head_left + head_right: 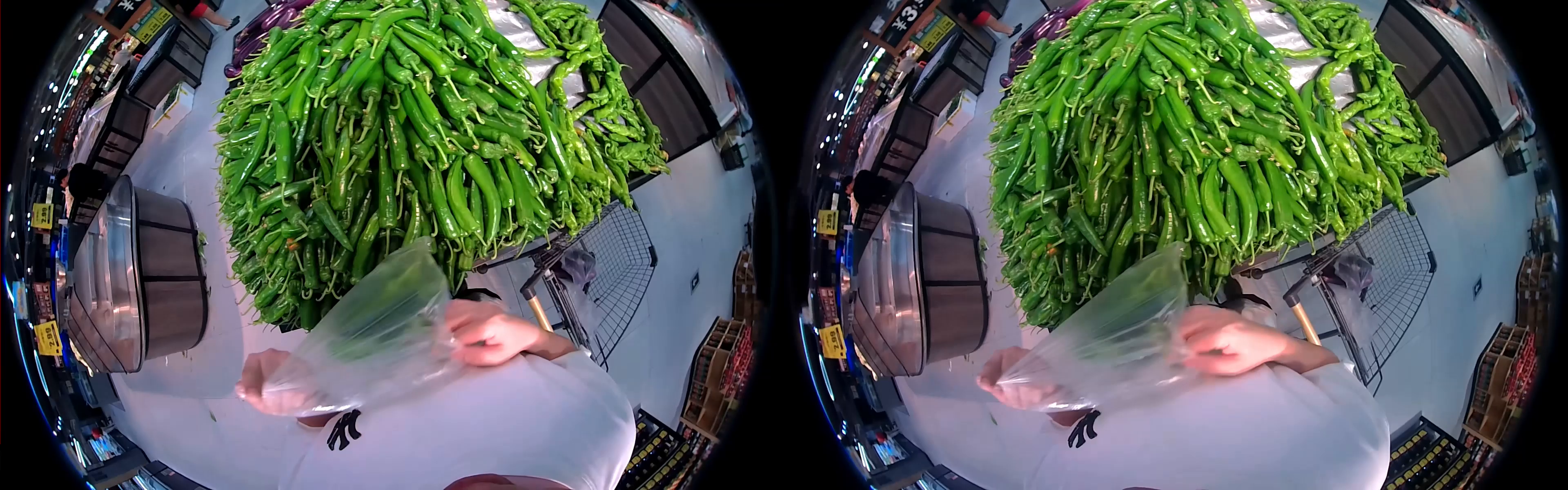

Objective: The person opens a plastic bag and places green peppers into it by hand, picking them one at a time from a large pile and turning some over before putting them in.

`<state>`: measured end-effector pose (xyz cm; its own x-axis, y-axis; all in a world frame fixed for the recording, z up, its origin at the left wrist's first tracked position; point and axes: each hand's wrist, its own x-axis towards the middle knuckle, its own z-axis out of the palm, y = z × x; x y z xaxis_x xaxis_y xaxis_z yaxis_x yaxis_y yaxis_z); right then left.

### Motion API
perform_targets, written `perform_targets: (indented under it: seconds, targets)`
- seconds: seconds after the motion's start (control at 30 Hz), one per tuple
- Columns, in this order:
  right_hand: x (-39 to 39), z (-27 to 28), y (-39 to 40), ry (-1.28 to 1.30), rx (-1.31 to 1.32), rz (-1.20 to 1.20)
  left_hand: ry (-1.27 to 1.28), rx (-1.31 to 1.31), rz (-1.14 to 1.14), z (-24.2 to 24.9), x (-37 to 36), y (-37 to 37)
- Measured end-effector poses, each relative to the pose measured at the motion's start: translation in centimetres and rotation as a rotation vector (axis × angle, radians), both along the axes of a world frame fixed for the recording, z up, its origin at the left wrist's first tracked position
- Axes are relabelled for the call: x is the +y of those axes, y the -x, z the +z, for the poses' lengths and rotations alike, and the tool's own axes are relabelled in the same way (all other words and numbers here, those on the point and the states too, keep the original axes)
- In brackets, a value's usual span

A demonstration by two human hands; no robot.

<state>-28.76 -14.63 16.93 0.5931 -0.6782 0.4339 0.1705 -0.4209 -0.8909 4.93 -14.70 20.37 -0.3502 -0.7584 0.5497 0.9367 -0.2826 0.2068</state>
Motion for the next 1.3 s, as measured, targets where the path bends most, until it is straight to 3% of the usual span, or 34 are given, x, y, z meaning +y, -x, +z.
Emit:
perform_targets:
  seconds: [0.13, 0.23, 0.47, 0.73, 0.87, 0.9, 1.0, 1.1, 1.17, 1.2, 1.3]
  targets:
    - [-0.1, 0.0, -1.7, 0.069, -0.108, 0.364, 0.012, 0.054, 0.134, 1.4, 0.6, -0.4]
    - [-0.3, 0.0, -2.7, 0.097, -0.159, 0.361, -0.033, -0.002, 0.218, 1.9, 1.0, -0.8]
    - [-1.7, 1.8, -1.6, 0.13, -0.339, 0.243, -0.144, -0.125, 0.22, 1.7, -1.3, -1.7]
    - [-5.6, 5.9, 1.5, 0.315, -0.285, -0.073, -0.18, -0.123, 0.104, 7.2, -11.3, 4.3]
    - [-8.9, 4.8, 2.1, 0.343, -0.138, -0.4, -0.248, -0.489, 0.433, 7.0, -16.0, 6.3]
    - [-9.8, 3.5, 2.0, 0.229, -0.06, -0.497, -0.27, -0.638, 0.538, 5.3, -16.9, 6.5]
    - [-10.8, 0.4, 2.4, -0.107, -0.18, -0.602, -0.496, -1.006, 0.796, 2.5, -16.4, 8.8]
    - [-10.8, 0.3, 3.4, -0.066, -0.208, -0.641, -0.102, -1.083, 1.28, -1.0, -14.0, 9.5]
    - [-10.8, 0.1, 3.9, -0.035, -0.157, -0.605, 0.415, -1.35, 1.666, 0.2, -11.8, 10.4]
    - [-10.7, 0.1, 3.9, -0.029, -0.146, -0.592, 0.691, -1.407, 1.636, 1.7, -10.8, 10.8]
    - [-10.5, 0.5, 4.1, -0.001, -0.072, -0.604, 1.128, -1.747, 1.375, 4.7, -10.7, 12.5]
